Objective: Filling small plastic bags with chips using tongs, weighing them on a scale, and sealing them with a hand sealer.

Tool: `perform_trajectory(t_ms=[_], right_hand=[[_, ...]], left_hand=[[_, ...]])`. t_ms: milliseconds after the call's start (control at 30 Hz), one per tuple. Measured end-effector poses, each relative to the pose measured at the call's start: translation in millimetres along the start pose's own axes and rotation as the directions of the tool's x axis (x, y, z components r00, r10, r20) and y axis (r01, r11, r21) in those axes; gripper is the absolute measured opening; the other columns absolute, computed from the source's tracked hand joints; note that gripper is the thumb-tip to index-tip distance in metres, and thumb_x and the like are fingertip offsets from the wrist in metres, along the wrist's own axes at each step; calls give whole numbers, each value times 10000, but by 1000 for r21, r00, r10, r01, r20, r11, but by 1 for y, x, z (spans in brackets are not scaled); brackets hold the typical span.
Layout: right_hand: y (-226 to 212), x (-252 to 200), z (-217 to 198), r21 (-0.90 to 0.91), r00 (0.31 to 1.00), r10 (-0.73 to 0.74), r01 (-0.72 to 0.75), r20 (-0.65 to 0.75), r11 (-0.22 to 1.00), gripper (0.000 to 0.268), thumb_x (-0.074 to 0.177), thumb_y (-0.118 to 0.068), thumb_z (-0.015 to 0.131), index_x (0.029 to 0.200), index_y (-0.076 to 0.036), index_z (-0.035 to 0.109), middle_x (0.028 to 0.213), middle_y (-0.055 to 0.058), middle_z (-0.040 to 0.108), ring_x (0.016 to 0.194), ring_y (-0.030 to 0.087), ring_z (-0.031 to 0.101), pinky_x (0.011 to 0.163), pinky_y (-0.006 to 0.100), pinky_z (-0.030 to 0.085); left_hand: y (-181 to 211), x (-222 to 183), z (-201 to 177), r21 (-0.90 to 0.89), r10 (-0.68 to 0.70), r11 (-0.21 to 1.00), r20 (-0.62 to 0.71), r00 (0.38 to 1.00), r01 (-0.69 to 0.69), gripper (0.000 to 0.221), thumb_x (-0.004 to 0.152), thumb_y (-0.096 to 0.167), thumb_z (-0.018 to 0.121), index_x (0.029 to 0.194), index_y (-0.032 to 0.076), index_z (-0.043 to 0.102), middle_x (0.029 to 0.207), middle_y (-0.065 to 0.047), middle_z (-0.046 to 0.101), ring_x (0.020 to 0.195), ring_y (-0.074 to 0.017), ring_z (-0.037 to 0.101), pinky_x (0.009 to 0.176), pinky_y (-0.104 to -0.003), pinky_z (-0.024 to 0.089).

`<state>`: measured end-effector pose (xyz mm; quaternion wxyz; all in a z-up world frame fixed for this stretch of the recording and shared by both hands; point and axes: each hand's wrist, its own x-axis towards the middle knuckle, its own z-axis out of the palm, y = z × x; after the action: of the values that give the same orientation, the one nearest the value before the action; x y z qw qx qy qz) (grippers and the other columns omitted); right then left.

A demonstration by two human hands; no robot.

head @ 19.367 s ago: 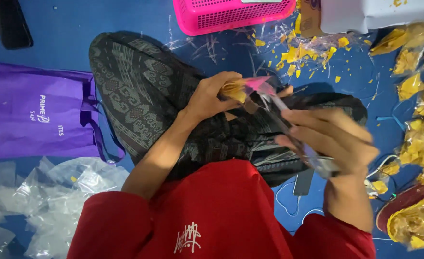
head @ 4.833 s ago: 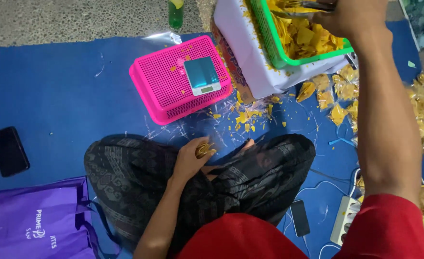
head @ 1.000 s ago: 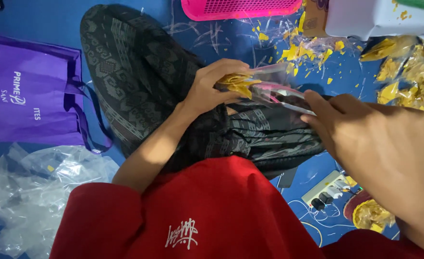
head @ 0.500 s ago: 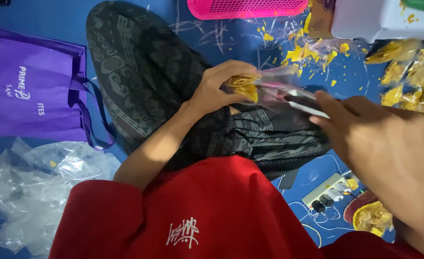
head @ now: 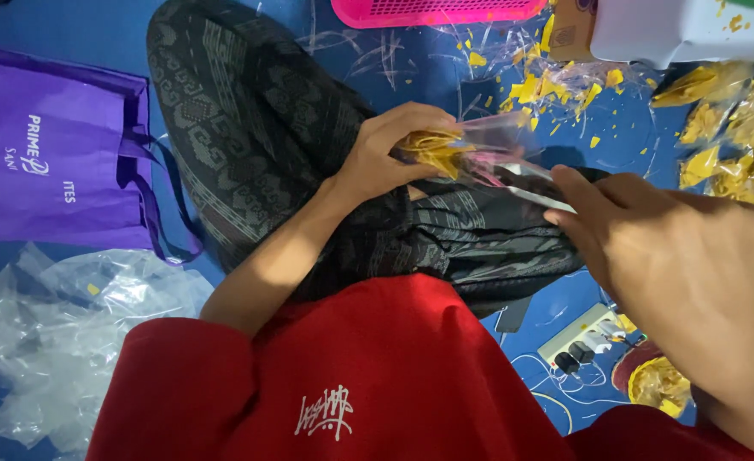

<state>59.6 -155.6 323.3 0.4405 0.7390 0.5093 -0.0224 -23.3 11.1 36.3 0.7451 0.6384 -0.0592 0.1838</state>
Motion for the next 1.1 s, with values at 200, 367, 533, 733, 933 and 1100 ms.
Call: perform_trajectory(t_ms=[200,367,533,733,933,1100], right_hand=[[0,0,-7,148,1000,-28,26,14,989,337,1074,-415,610,1384,-303,681,936,-145,702,499,45,650,457,202,427],[-6,1,1,43,997,-35,38,-76,998,384,1045,-481,640,1403,-348,682,988,-168,689,501,-5,629,432,169,333],[-8,-2,6,117,989,-21,39,-145,992,342,1038,-426,715,1360,-315,750,1010,-150,708,454,3,568,430,176,282],[-13,0,8,120,993,-28,42,-114,992,394,998,-416,710,1377,-309,696,938,-148,669,478,6,600,431,183,335],[-17,-2,16,158,988,-16,41,-155,986,328,997,-369,762,1318,-298,762,816,-138,648,451,4,543,453,199,253],[-9,-5,21,127,988,0,20,-153,992,324,1072,-433,670,1360,-315,761,908,-157,674,437,8,513,453,191,259]], left_hand=[[5,-3,3,-60,-36,997,18,999,38,508,799,13,894,1241,71,652,1251,-74,679,1084,-207,696,995,-317,576],[-1,-9,5,-43,-9,999,62,998,12,451,838,99,882,1222,32,656,1239,-102,685,1013,-218,695,893,-306,563],[-5,-14,8,-88,-52,995,20,998,53,483,835,60,879,1255,59,640,1287,-104,665,1083,-225,694,961,-315,577],[2,-11,10,-61,11,998,12,1000,-10,507,819,45,903,1246,59,630,1256,-114,669,1042,-232,698,901,-324,594],[-1,-16,12,-91,-25,996,18,1000,26,524,803,54,917,1240,65,627,1258,-103,664,1091,-223,695,972,-325,586],[-2,-10,11,-39,-42,998,-9,999,41,572,795,62,916,1278,59,609,1269,-96,662,1077,-228,695,978,-333,577]])
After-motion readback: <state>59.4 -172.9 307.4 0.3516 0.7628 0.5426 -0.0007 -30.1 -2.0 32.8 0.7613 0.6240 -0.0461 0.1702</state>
